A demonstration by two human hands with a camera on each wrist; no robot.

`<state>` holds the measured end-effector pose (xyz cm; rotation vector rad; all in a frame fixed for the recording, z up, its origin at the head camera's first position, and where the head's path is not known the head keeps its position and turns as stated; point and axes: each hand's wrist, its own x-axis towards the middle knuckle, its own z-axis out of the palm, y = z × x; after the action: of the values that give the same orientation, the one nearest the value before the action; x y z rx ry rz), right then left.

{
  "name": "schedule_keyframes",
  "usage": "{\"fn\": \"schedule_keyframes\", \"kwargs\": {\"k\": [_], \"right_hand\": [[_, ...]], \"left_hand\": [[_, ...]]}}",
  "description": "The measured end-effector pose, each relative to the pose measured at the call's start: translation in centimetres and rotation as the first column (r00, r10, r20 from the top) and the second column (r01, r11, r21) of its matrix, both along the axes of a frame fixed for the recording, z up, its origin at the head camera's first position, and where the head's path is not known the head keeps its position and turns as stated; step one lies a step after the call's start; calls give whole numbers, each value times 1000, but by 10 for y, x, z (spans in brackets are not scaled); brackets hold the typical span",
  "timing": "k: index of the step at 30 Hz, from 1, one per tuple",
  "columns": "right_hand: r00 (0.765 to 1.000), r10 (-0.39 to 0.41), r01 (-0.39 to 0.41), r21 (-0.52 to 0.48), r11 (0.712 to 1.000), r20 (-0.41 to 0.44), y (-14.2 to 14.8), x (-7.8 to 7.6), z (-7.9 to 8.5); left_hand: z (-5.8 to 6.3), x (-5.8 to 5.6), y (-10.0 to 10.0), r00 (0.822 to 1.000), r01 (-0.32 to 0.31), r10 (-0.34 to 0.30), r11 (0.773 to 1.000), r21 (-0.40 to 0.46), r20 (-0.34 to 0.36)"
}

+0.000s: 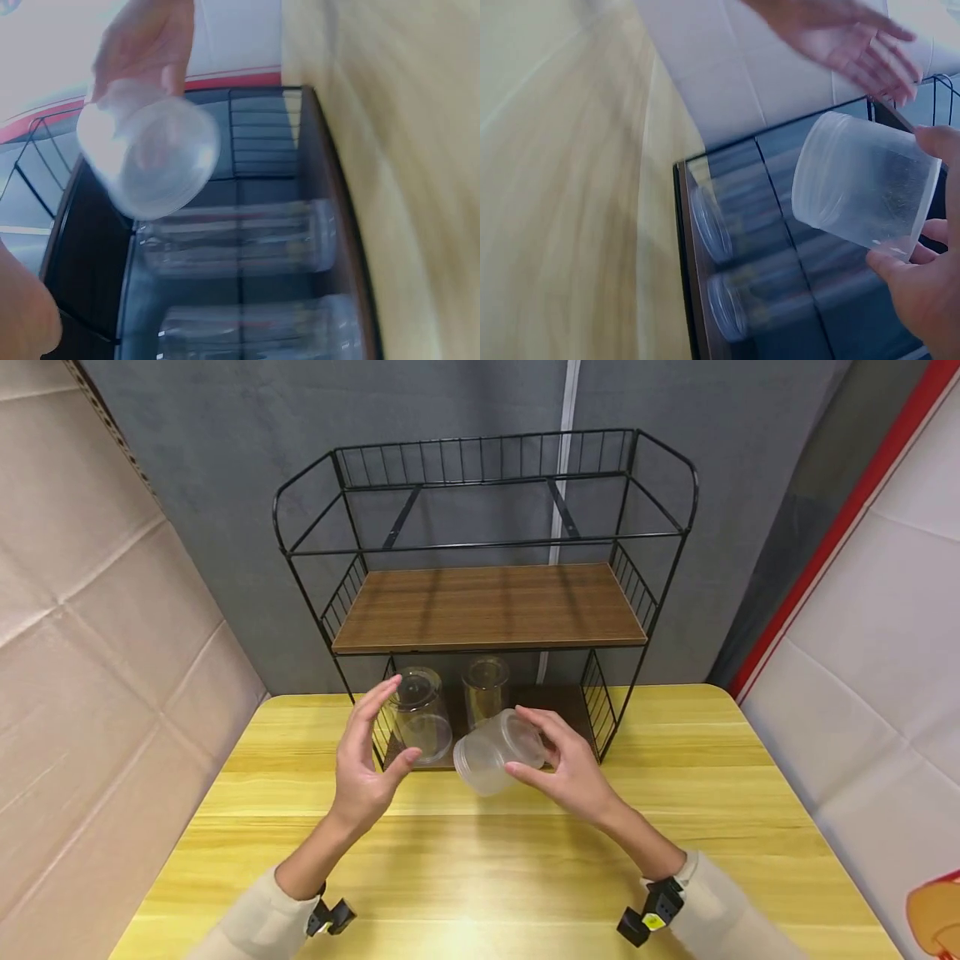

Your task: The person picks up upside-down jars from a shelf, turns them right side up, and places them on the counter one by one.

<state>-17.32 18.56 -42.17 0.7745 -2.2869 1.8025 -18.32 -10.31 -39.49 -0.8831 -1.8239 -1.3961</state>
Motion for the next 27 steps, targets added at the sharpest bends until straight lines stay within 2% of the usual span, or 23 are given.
{"fn": "schedule_keyframes", "kwargs": {"k": [1, 3, 7, 12, 16, 20, 24, 27], "right_hand": [[1000, 16, -15, -34, 999, 11, -2, 0, 0], [998, 43, -39, -97, 995, 37, -6, 0, -1], [993, 91, -71, -233, 970, 77, -14, 0, -3], [980, 167, -109, -414, 904, 108, -23, -2, -4], [966, 210, -107, -505, 856, 151, -31, -1, -4], [956, 228, -91, -551, 830, 186, -36, 1, -6], [953, 235, -93, -557, 826, 189, -38, 2, -7], [954, 236, -104, -533, 840, 186, -36, 3, -9]], "left_hand": [[-4, 1, 1, 998, 21, -19, 999, -25, 58], [-10, 4, 3, 983, 59, -43, 995, -81, 177], [-18, 9, 8, 923, 135, -70, 980, -149, 378], [-24, 12, 15, 850, 208, -136, 974, -87, 508], [-25, 13, 20, 815, 237, -187, 971, -21, 549], [-26, 14, 23, 796, 248, -220, 968, 27, 564], [-25, 14, 22, 807, 244, -226, 969, 42, 545], [-26, 14, 20, 821, 234, -212, 972, 26, 530]]}}
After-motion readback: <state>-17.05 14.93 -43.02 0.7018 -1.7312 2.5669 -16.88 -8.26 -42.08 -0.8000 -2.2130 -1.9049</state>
